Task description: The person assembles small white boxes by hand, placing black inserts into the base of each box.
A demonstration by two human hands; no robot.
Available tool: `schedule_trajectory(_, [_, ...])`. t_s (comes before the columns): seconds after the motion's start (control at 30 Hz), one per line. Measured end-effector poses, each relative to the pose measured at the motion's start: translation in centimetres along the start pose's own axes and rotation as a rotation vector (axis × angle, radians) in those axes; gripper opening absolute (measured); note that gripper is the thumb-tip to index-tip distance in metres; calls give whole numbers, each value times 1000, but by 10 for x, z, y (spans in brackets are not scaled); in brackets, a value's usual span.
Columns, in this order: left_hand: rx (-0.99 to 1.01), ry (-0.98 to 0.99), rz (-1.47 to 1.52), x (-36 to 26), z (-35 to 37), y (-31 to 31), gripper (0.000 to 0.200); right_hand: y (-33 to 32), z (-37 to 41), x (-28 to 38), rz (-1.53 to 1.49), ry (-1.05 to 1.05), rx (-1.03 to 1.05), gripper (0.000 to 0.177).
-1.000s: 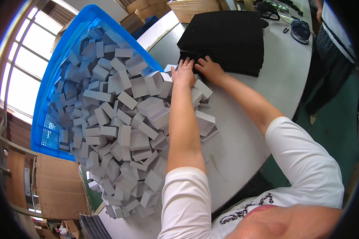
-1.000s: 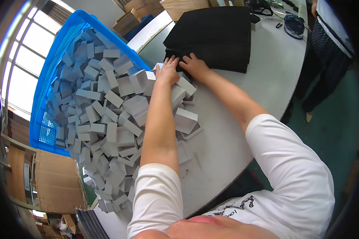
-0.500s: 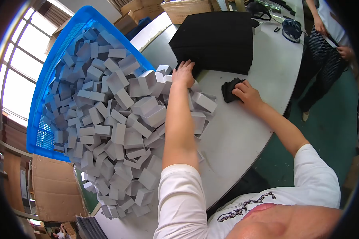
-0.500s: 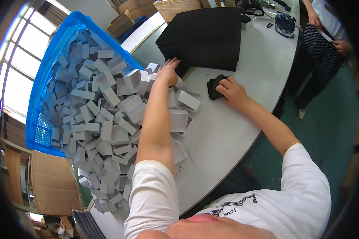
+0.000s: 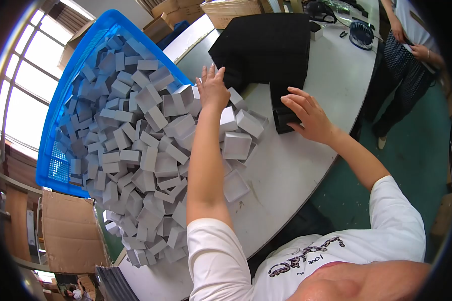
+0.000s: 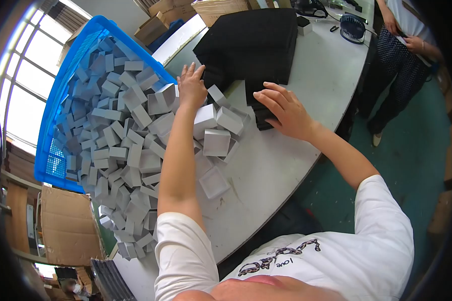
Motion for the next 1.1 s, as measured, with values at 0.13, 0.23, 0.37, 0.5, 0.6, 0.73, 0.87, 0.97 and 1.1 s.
schedule_trajectory(0.13, [4, 27, 360, -31, 86, -40, 50, -4, -8, -10, 42, 43, 13, 95])
schedule_trajectory(0.23, [82, 98, 182, -57, 146, -34, 49, 0, -7, -20, -44, 43, -46, 91])
schedule_trajectory(0.37, [66, 87, -86, -42, 172, -4, 40, -2, -9, -21, -15, 0, -84, 76])
schedule_trajectory(0.5, [44, 19, 69, -27, 197, -21, 33, -37, -12, 9, 66, -102, -310, 72])
schedule_trajectory(0.6, [-66, -17, 195, -15, 233, -64, 30, -37, -2, 64, -74, -156, -333, 75])
schedule_trajectory(0.73, [-234, -187, 341, 17, 310, -137, 24, 20, 31, 133, -313, -218, -152, 80])
schedule_trajectory(0.87, [-176, -448, 355, 41, 406, -174, 19, 55, 27, 153, -280, -87, 81, 76])
schedule_trajectory(0.97, [-138, -478, 291, 37, 461, -185, 18, 36, 2, 151, -119, -104, 144, 53])
schedule_trajectory(1.1, [-98, -435, 208, 21, 508, -177, 17, 32, -2, 132, -339, 45, 184, 24])
Point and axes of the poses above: each hand's wrist, its own z-axis away from the middle knuckle, its own y-axis out of the palm, x = y × z, the point moved 7 cm from there along -z, towards the middle knuckle, and after that the axes turned 13 degrees about -y, right-handed, at the moved point
